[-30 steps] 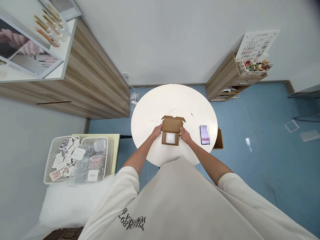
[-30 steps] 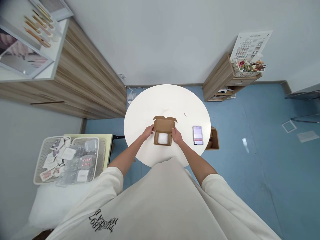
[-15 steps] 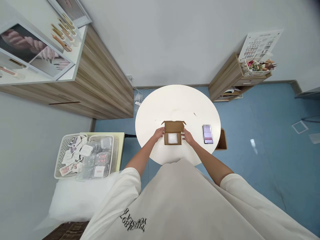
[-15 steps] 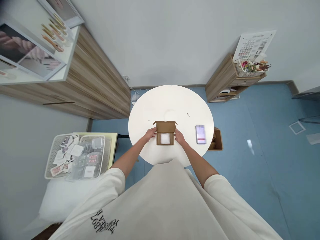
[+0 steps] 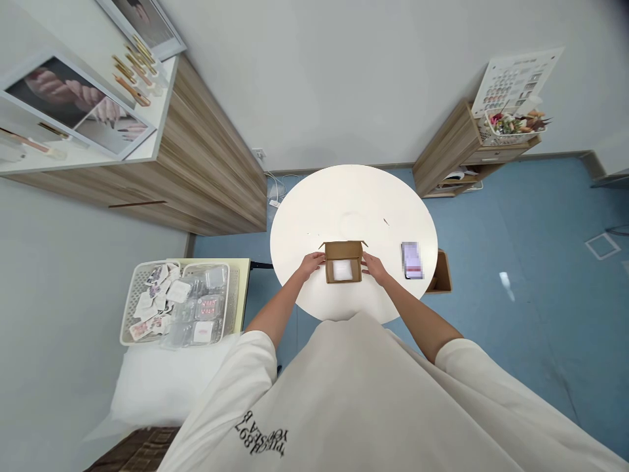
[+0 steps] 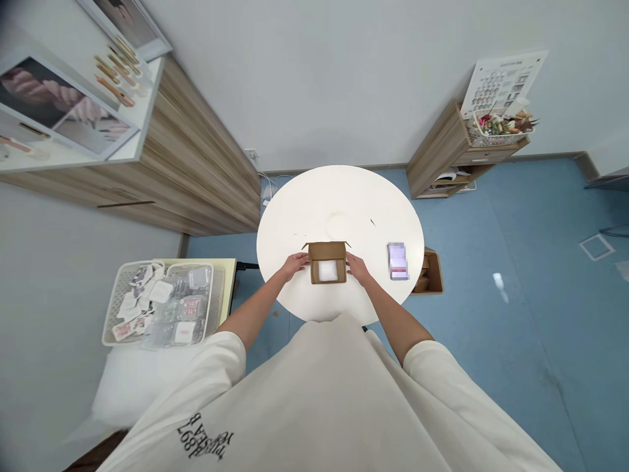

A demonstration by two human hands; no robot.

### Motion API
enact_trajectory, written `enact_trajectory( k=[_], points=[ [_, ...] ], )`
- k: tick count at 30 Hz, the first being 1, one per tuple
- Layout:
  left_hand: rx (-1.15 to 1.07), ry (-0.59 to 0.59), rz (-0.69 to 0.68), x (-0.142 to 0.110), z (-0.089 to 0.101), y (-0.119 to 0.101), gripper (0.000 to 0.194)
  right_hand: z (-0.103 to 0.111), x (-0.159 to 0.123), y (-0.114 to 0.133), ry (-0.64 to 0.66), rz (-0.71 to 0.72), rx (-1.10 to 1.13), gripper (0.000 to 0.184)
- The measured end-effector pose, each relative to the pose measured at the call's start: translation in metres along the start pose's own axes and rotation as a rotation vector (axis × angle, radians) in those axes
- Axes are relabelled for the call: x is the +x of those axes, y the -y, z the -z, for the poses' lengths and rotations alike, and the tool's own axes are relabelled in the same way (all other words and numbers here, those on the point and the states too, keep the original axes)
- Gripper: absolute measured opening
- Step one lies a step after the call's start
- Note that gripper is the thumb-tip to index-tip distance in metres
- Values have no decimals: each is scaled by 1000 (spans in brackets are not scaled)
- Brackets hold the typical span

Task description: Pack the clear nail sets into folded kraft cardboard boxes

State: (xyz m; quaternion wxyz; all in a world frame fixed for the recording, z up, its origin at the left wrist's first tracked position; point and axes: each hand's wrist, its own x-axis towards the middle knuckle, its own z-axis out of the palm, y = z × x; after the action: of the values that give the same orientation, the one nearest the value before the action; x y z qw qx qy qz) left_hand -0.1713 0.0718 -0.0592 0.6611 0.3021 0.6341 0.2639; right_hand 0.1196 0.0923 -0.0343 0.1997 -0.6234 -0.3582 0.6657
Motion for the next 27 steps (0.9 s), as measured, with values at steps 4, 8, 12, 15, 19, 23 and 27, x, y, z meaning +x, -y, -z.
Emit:
enact_trajectory(
  k=[4,8,12,15,19,23,27],
  points=[
    [1,-12,-26,-1,-1,7,39,4,-2,-3,50,-7,31,46],
    [22,-41,-65,-5,-2,11,35,8,-3,-8,68,-22,91,44],
    [15,-57,-79,-8,-3,15,28,11,-2,-16,97,-5,120,40],
    [0,-69,-70,-9,-4,19,23,13,-1,-23,86,-10,146,40],
    [10,-84,-56,-12,-6,22,15,17,0,-29,89,-32,199,33],
    [-5,-50,-45,-19,-8,20,19,18,-2,-29,110,-43,220,25],
    [-6,-40,-51,-27,-10,19,28,14,-8,-24,91,-20,198,26]
  ],
)
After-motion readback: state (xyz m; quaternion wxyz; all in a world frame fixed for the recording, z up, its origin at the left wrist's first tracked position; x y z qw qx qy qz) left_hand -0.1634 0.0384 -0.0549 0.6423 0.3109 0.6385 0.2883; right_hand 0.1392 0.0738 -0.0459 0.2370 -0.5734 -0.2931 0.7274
